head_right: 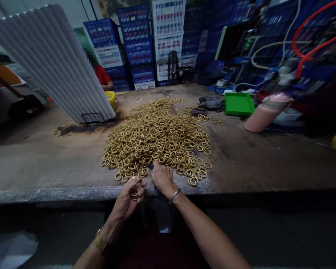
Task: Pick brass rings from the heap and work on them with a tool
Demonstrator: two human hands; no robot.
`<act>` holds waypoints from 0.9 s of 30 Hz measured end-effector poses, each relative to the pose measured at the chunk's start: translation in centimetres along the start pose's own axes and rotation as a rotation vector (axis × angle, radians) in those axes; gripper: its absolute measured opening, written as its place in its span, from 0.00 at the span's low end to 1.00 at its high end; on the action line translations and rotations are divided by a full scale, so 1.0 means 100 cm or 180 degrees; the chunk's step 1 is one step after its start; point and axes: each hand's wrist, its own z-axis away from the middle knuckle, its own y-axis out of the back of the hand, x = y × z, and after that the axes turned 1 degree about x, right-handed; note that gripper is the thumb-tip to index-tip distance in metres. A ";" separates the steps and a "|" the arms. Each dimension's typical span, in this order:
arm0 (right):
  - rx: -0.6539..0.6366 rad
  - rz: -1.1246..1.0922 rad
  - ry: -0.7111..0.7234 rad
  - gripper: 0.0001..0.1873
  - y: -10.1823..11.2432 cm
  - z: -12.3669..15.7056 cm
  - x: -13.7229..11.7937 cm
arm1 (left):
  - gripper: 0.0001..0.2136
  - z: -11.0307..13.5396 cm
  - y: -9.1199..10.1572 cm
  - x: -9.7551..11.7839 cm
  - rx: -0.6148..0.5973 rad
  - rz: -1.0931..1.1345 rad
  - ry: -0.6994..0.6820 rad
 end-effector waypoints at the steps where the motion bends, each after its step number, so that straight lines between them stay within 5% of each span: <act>1: -0.0011 0.0035 0.0019 0.10 0.000 -0.001 -0.001 | 0.10 0.000 0.001 0.000 -0.0044 0.0099 0.0073; 12: -0.0211 0.0136 -0.0045 0.08 0.004 -0.004 -0.002 | 0.09 -0.009 0.006 -0.007 0.0042 0.0644 0.0452; 18: -0.0155 -0.0188 0.0197 0.09 0.000 0.001 0.008 | 0.12 -0.012 -0.002 -0.012 0.0218 -0.0312 -0.0054; 27: 0.0357 -0.1971 0.0614 0.08 0.002 0.020 0.009 | 0.15 -0.018 -0.004 -0.015 0.0298 -0.1599 -0.0293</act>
